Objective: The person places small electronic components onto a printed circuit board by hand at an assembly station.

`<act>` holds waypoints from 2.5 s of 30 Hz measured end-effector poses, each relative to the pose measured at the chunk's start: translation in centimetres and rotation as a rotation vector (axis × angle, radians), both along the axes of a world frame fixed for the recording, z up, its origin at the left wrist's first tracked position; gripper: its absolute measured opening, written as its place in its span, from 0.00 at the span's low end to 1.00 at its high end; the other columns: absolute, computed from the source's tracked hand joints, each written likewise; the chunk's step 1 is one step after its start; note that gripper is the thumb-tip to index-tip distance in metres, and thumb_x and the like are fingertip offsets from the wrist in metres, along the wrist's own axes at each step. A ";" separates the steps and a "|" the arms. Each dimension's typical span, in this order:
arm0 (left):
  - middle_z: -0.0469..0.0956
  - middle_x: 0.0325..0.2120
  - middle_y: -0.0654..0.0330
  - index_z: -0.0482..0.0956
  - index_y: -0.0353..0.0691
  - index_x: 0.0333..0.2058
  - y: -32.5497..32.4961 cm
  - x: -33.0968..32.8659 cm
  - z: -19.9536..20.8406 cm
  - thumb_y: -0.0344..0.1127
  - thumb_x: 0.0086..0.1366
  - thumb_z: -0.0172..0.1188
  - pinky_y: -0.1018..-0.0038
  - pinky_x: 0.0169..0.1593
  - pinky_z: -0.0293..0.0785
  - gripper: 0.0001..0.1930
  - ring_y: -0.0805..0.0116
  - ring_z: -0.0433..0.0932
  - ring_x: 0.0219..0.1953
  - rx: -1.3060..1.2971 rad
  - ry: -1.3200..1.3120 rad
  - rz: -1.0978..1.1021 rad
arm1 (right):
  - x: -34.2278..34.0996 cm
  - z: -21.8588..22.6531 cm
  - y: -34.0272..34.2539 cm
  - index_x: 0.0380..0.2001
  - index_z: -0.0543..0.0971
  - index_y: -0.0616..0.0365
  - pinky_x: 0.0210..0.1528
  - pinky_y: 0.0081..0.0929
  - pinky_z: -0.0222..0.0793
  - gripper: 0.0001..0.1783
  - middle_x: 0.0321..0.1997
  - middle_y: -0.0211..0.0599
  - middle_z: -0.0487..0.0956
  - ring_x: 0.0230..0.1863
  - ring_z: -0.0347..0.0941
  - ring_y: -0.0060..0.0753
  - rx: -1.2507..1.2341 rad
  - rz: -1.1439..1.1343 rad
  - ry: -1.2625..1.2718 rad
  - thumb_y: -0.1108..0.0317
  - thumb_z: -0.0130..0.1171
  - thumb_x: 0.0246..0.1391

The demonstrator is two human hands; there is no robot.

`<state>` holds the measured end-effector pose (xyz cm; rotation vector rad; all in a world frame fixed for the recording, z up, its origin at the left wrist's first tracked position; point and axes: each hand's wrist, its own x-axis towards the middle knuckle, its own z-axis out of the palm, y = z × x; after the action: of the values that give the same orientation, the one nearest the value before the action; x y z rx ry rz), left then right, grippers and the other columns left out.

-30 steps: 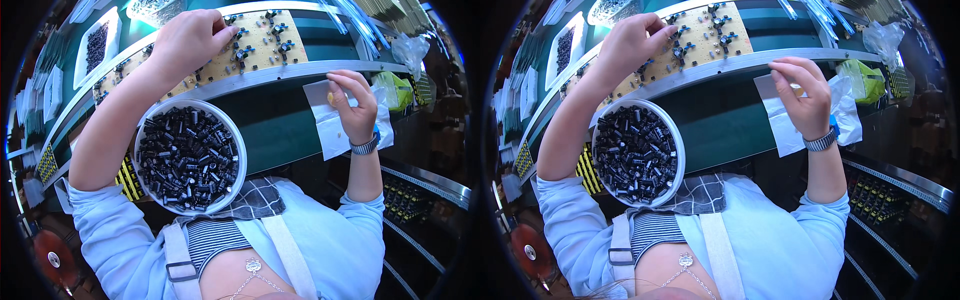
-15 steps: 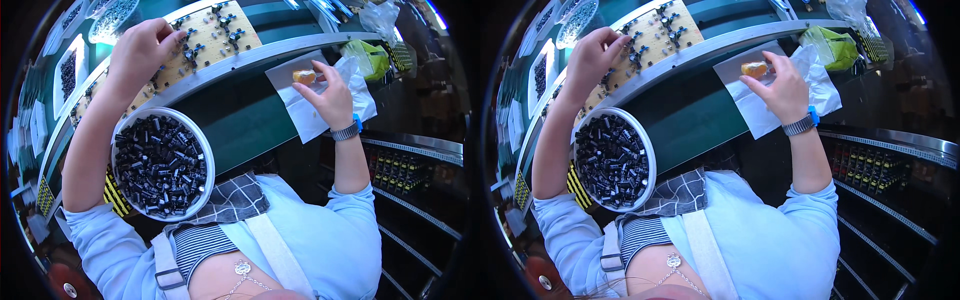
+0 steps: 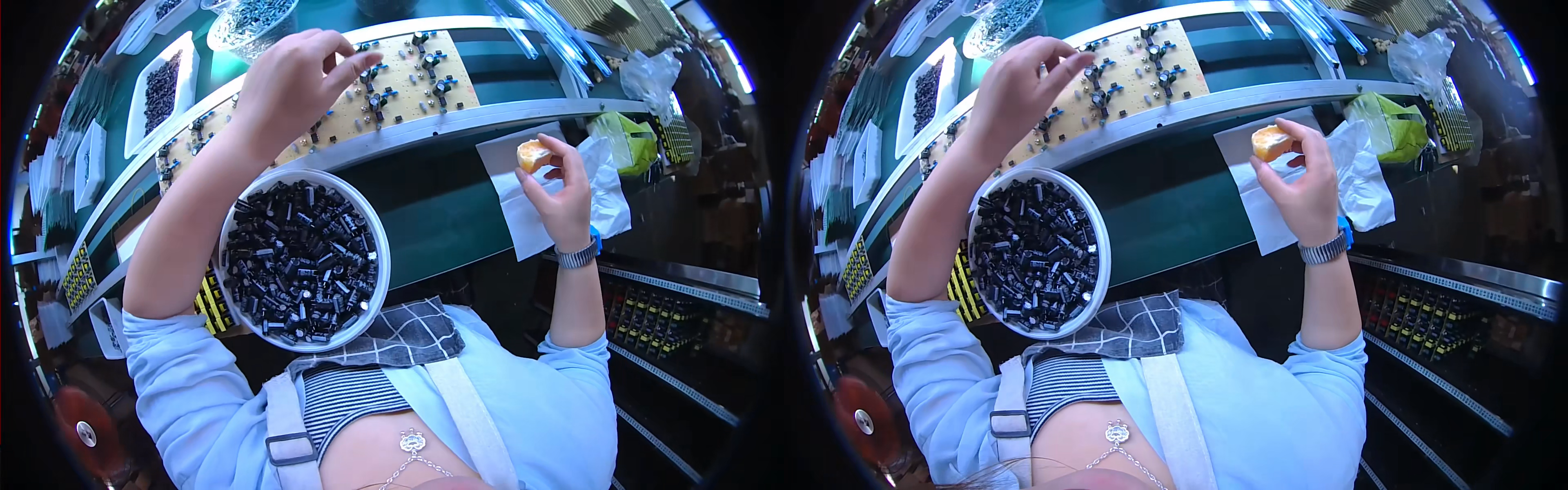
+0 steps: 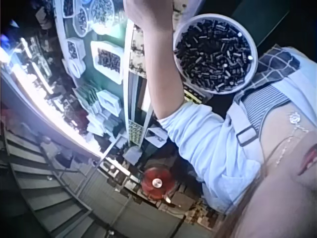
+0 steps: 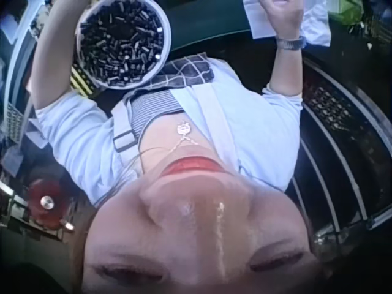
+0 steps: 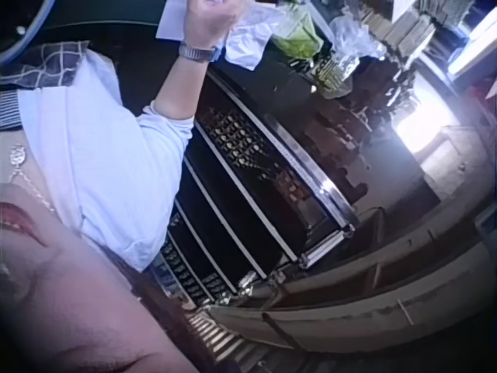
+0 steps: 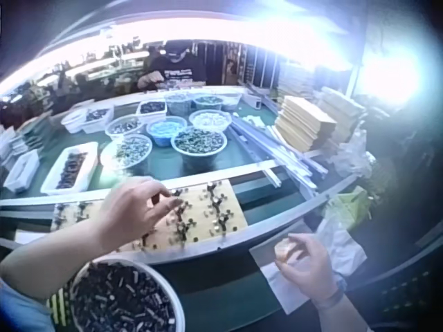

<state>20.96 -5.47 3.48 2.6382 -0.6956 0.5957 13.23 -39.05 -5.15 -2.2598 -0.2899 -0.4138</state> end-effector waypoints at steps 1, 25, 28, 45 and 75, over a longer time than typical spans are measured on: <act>0.78 0.24 0.63 0.81 0.38 0.31 -0.1 -0.4 0.5 0.41 0.64 0.64 0.74 0.30 0.70 0.11 0.72 0.72 0.24 -0.041 0.027 -0.002 | -0.2 0.4 0.2 0.56 0.73 0.58 0.40 0.27 0.75 0.29 0.46 0.38 0.78 0.41 0.76 0.32 0.079 0.042 0.011 0.65 0.69 0.51; 0.82 0.36 0.60 0.79 0.36 0.43 -5.8 -7.2 1.5 0.25 0.55 0.71 0.80 0.43 0.77 0.17 0.74 0.80 0.36 -0.717 0.917 -0.522 | -3.2 5.2 7.0 0.46 0.77 0.65 0.43 0.18 0.77 0.24 0.40 0.40 0.82 0.38 0.79 0.27 0.923 0.414 0.292 0.68 0.74 0.48; 0.82 0.36 0.59 0.79 0.36 0.43 -6.0 -6.9 1.4 0.24 0.56 0.71 0.81 0.44 0.78 0.16 0.74 0.80 0.36 -0.758 0.969 -0.558 | -3.4 5.1 6.7 0.46 0.77 0.65 0.42 0.18 0.77 0.23 0.40 0.40 0.83 0.37 0.79 0.26 0.926 0.401 0.276 0.68 0.74 0.48; 0.82 0.42 0.53 0.77 0.33 0.51 -6.7 -6.2 1.2 0.33 0.63 0.67 0.75 0.49 0.81 0.20 0.66 0.82 0.42 -1.045 1.182 -0.462 | -2.3 2.2 1.2 0.52 0.76 0.65 0.39 0.19 0.75 0.20 0.48 0.45 0.80 0.38 0.77 0.31 1.100 0.142 0.145 0.72 0.57 0.54; 0.79 0.44 0.52 0.74 0.32 0.48 -7.2 -12.4 2.1 0.28 0.62 0.67 0.76 0.49 0.80 0.17 0.68 0.81 0.43 -1.100 1.210 -0.432 | -6.6 7.3 4.4 0.34 0.79 0.59 0.32 0.20 0.68 0.06 0.33 0.34 0.79 0.30 0.70 0.26 0.297 0.332 -0.233 0.74 0.67 0.53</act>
<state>8.52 -12.67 5.57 1.3126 -0.3190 -0.5981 6.60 -34.63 2.12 -1.8325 -0.6680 -0.5068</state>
